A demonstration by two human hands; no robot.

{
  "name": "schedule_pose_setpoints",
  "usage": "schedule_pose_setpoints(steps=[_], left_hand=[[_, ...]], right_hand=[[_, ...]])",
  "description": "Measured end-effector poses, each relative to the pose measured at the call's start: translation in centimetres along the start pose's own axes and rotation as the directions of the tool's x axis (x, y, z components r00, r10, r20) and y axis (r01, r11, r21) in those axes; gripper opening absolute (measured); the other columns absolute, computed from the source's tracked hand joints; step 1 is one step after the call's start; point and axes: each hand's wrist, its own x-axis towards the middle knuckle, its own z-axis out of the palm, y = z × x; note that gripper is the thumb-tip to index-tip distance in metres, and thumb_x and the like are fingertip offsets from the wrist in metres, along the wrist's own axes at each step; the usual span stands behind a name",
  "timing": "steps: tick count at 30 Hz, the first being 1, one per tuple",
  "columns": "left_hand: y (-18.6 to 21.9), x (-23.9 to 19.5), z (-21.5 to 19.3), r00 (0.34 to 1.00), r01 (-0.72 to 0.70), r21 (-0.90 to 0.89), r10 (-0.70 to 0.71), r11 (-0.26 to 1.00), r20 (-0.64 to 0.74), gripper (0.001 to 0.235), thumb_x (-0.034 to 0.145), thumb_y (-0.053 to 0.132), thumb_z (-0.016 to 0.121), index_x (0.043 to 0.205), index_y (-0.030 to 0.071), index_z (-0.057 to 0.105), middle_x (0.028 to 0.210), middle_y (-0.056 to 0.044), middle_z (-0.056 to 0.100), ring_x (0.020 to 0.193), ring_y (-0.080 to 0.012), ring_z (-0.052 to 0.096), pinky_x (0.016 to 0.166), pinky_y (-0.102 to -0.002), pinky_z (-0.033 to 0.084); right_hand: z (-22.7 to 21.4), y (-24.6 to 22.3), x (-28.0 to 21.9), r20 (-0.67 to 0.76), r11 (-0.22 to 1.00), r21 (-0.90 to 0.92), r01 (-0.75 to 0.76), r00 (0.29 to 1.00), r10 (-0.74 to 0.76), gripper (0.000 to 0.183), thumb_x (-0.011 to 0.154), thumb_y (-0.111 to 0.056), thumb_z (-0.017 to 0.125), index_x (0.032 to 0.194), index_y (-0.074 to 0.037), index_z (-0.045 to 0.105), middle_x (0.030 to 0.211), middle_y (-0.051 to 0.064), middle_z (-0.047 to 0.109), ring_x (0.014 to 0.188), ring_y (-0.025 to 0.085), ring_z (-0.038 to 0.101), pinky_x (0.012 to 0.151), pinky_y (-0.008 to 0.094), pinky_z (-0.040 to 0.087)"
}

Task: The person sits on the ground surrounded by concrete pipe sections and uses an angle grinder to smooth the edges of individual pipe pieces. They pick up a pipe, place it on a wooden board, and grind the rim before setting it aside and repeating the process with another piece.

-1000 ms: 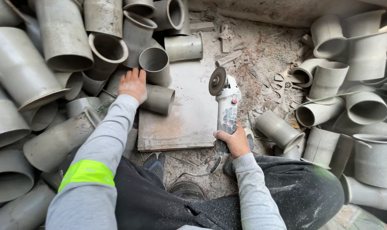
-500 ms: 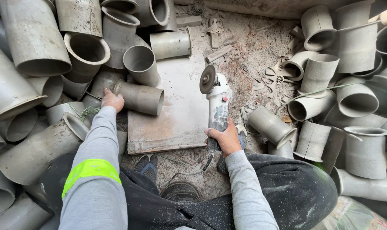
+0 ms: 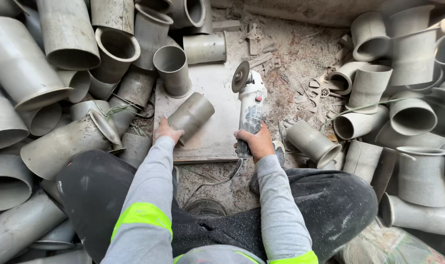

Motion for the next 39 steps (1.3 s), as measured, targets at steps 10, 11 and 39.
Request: schedule_pose_setpoints(steps=[10, 11, 39], left_hand=[[-2.2, 1.1, 0.4, 0.935, -0.234, 0.524, 0.337, 0.819, -0.110, 0.037, 0.095, 0.015, 0.065, 0.131, 0.015, 0.057, 0.133, -0.018, 0.063, 0.121, -0.0362, 0.063, 0.094, -0.048, 0.056], [-2.8, 1.3, 0.5, 0.876, -0.272, 0.535, 0.436, 0.800, -0.207, 0.027, 0.096, 0.012, 0.063, 0.122, 0.017, 0.062, 0.133, -0.016, 0.061, 0.121, -0.0358, 0.061, 0.088, -0.050, 0.057], [5.1, 10.4, 15.8, 0.936, -0.348, 0.142, 0.352, 0.927, -0.002, 0.062, 0.098, 0.006, 0.053, 0.155, -0.007, 0.031, 0.126, -0.028, 0.067, 0.113, -0.0440, 0.068, 0.097, -0.050, 0.057]], right_hand=[[-0.6, -0.7, -0.7, -0.016, 1.000, -0.006, 0.030, 0.999, -0.030, 0.059, 0.070, -0.001, 0.078, 0.120, 0.000, 0.046, 0.084, 0.012, 0.064, 0.054, 0.025, 0.067, 0.047, 0.038, 0.059], [-0.5, -0.6, -0.8, -0.017, 1.000, -0.012, 0.024, 1.000, -0.025, 0.059, 0.070, -0.001, 0.078, 0.120, 0.000, 0.047, 0.085, 0.012, 0.064, 0.055, 0.025, 0.067, 0.048, 0.038, 0.059], [2.7, 3.2, 16.8, -0.012, 0.887, -0.457, 0.059, 0.997, -0.073, 0.074, 0.062, -0.014, 0.085, 0.124, 0.008, 0.052, 0.095, 0.017, 0.073, 0.071, 0.024, 0.073, 0.063, 0.035, 0.062]])
